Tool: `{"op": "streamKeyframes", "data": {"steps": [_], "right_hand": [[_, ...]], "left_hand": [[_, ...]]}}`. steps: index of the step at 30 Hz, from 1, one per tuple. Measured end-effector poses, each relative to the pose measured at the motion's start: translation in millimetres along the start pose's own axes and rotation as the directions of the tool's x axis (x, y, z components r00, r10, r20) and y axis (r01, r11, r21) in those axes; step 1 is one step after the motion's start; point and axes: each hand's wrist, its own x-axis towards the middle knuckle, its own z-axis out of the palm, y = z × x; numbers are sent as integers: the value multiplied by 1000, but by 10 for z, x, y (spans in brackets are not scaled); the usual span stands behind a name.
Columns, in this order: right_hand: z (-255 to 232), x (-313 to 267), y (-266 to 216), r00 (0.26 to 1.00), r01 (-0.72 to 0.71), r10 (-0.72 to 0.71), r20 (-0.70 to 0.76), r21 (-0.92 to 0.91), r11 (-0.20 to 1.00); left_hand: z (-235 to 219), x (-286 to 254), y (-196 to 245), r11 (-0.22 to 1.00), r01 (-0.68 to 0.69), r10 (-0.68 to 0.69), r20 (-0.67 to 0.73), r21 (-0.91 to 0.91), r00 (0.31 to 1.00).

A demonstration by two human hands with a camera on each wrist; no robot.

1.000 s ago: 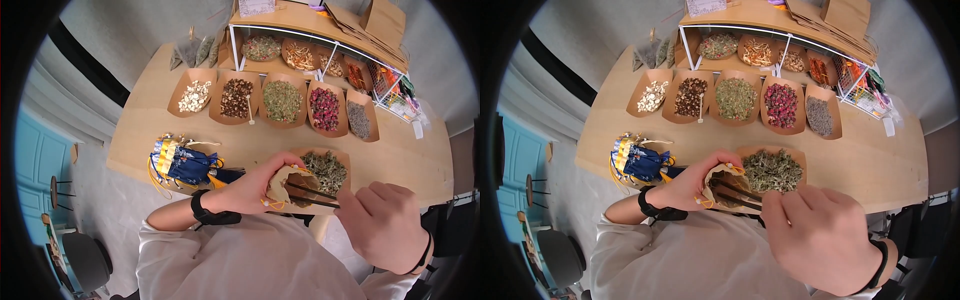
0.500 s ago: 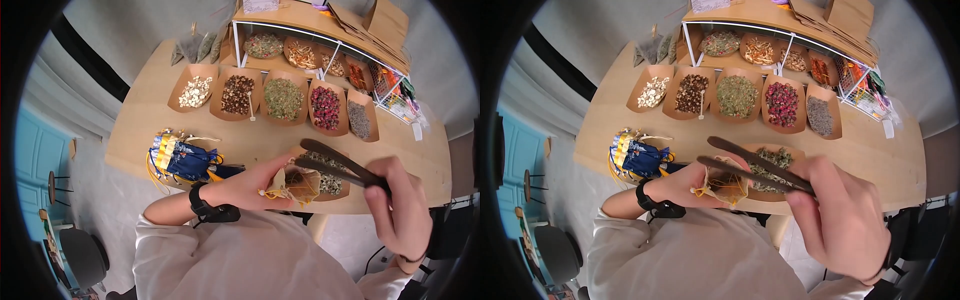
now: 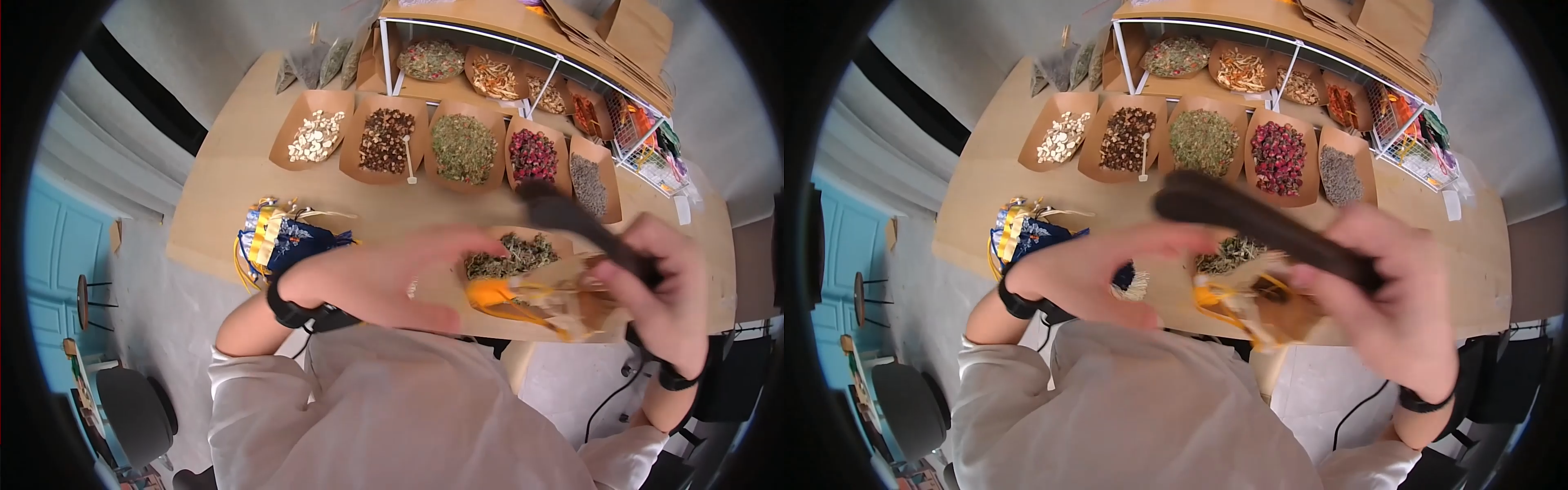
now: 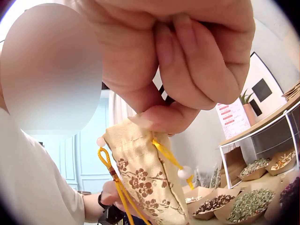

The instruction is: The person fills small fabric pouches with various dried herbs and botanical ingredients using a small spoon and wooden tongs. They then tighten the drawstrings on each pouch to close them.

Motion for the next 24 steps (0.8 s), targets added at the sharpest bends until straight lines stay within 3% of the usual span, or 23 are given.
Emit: {"op": "streamKeyframes", "data": {"steps": [1, 3, 5, 6, 7, 8, 10, 12, 19, 24], "right_hand": [[-107, -77, -19, 996, -58, 61, -72, 41, 998], [-357, -225, 1, 975, -156, 153, -163, -6, 988], [-551, -352, 123, 965, -130, 112, -239, -60, 990], [-612, -432, 170, 950, -161, 143, -279, -44, 986], [-661, -523, 211, 932, -192, 174, -318, -26, 981], [-715, -622, 248, 932, -192, 174, -318, -25, 981], [-795, -828, 330, 888, -287, 277, -367, 29, 957], [-801, -1004, 466, 889, -275, 261, -377, 18, 961], [-658, -1321, 642, 866, -313, 304, -397, 45, 949], [-543, -1413, 686, 861, -309, 322, -394, 98, 946]], "left_hand": [[-69, -55, 21, 1000, 2, -2, -3, -3, 1000], [-186, -106, 51, 984, 140, -125, -135, 109, 983], [-142, -169, -50, 971, 179, -146, -200, 157, 969], [-105, -241, -192, 885, 146, -66, -191, 443, 979], [-53, -309, -284, 717, 105, 8, -158, 689, 987], [50, -374, -276, 632, 127, -24, -145, 764, 989], [265, -485, -274, 598, 155, -78, -135, 787, 988], [442, -566, -290, 534, 191, -168, -119, 824, 979], [592, -520, -478, 514, 215, -142, -165, 830, 976], [664, -492, -497, 575, 124, -137, -54, 809, 989]]}}
